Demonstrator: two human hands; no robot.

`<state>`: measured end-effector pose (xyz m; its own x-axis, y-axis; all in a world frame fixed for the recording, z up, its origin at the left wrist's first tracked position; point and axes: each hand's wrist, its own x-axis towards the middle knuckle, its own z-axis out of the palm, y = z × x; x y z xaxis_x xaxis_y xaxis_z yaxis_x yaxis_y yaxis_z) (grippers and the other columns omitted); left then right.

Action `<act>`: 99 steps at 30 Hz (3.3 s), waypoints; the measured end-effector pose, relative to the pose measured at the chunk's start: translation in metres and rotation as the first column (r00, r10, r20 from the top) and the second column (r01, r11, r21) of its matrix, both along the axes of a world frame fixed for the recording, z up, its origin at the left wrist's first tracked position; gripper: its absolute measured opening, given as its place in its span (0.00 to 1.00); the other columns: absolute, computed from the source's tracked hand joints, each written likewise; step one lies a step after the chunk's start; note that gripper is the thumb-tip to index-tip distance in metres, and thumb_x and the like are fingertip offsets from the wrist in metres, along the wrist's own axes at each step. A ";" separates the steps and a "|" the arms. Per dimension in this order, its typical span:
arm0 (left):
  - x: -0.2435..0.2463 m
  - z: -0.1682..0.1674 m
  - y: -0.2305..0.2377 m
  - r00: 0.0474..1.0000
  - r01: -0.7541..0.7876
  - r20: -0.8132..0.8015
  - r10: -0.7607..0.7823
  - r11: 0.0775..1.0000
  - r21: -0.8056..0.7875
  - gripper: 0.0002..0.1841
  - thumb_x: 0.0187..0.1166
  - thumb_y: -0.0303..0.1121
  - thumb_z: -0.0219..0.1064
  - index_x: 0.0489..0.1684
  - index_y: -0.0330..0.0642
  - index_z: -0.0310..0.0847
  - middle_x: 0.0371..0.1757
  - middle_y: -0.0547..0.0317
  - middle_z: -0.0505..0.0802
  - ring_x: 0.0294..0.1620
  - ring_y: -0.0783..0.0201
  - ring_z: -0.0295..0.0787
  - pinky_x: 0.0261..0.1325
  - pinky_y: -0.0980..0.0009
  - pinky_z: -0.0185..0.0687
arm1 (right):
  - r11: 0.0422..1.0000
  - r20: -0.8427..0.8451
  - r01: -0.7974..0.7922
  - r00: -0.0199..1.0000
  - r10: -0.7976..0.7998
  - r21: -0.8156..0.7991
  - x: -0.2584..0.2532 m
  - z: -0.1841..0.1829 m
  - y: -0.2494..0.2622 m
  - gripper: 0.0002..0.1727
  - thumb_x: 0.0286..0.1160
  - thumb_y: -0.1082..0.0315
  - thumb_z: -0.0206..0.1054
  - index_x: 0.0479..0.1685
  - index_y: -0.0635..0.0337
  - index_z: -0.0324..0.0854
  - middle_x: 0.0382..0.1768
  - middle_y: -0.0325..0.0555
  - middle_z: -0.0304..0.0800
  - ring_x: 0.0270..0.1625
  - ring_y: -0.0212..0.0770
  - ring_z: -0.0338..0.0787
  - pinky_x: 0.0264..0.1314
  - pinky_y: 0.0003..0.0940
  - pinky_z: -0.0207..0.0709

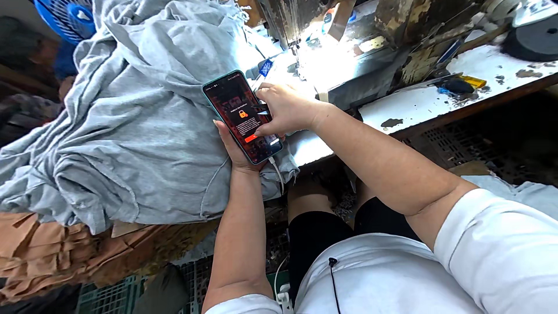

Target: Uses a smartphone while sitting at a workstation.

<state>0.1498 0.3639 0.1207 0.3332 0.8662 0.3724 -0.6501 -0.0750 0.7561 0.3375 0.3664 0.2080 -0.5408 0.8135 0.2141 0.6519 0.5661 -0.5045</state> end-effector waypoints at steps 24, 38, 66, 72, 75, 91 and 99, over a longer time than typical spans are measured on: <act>-0.003 -0.002 0.003 0.999 0.043 -0.002 -0.043 0.999 -0.006 0.39 0.63 0.76 0.65 0.63 0.56 0.85 0.52 0.59 0.96 0.53 0.60 0.94 0.54 0.56 0.92 | 1.000 0.020 -0.020 1.000 0.021 -0.017 0.001 0.003 0.003 0.36 0.67 0.50 0.79 0.70 0.67 0.78 0.69 0.54 0.79 0.71 0.51 0.81 0.73 0.55 0.71; 0.000 0.002 -0.001 1.000 0.023 0.004 -0.023 1.000 0.008 0.37 0.64 0.74 0.66 0.62 0.58 0.86 0.53 0.60 0.96 0.54 0.62 0.94 0.55 0.58 0.92 | 0.999 -0.020 -0.032 0.999 0.031 -0.037 0.003 0.002 0.003 0.35 0.68 0.55 0.78 0.71 0.67 0.78 0.71 0.55 0.79 0.71 0.51 0.81 0.73 0.56 0.72; 0.002 0.004 -0.003 1.000 0.004 0.022 -0.005 1.000 0.016 0.34 0.66 0.72 0.67 0.63 0.58 0.85 0.54 0.63 0.96 0.57 0.67 0.93 0.61 0.63 0.89 | 1.000 -0.044 0.002 0.999 -0.001 0.004 -0.003 -0.001 0.000 0.38 0.68 0.44 0.77 0.68 0.66 0.80 0.67 0.57 0.81 0.71 0.53 0.82 0.74 0.58 0.70; -0.001 0.003 -0.005 1.000 0.004 0.003 -0.004 1.000 -0.002 0.34 0.69 0.73 0.63 0.64 0.59 0.85 0.54 0.65 0.95 0.56 0.68 0.93 0.59 0.64 0.90 | 1.000 -0.037 0.025 0.999 -0.025 -0.013 -0.006 0.000 -0.005 0.40 0.66 0.42 0.79 0.69 0.66 0.78 0.68 0.56 0.80 0.71 0.53 0.81 0.75 0.58 0.68; -0.002 0.001 -0.004 1.000 0.012 0.010 -0.012 1.000 -0.005 0.34 0.69 0.72 0.65 0.64 0.58 0.85 0.54 0.63 0.96 0.56 0.67 0.94 0.59 0.62 0.91 | 0.999 -0.051 0.041 0.998 -0.041 -0.004 -0.007 -0.003 -0.005 0.39 0.66 0.45 0.80 0.70 0.66 0.78 0.69 0.56 0.81 0.71 0.53 0.82 0.74 0.56 0.72; -0.002 0.001 -0.004 0.994 0.097 -0.046 -0.101 0.992 -0.076 0.43 0.55 0.81 0.67 0.63 0.58 0.86 0.51 0.57 0.96 0.51 0.57 0.96 0.52 0.52 0.93 | 0.974 -0.293 0.183 0.946 -0.138 0.133 -0.006 -0.012 -0.001 0.39 0.81 0.64 0.64 0.94 0.49 0.57 0.87 0.62 0.62 0.81 0.59 0.75 0.76 0.55 0.73; 0.000 0.001 -0.004 0.999 0.043 -0.024 -0.043 0.999 -0.030 0.39 0.62 0.79 0.63 0.62 0.60 0.86 0.51 0.64 0.97 0.53 0.66 0.95 0.57 0.61 0.92 | 0.934 -0.121 0.140 0.987 -0.105 0.328 -0.011 -0.018 -0.015 0.32 0.85 0.45 0.60 0.88 0.44 0.71 0.93 0.65 0.45 0.63 0.57 0.88 0.57 0.48 0.85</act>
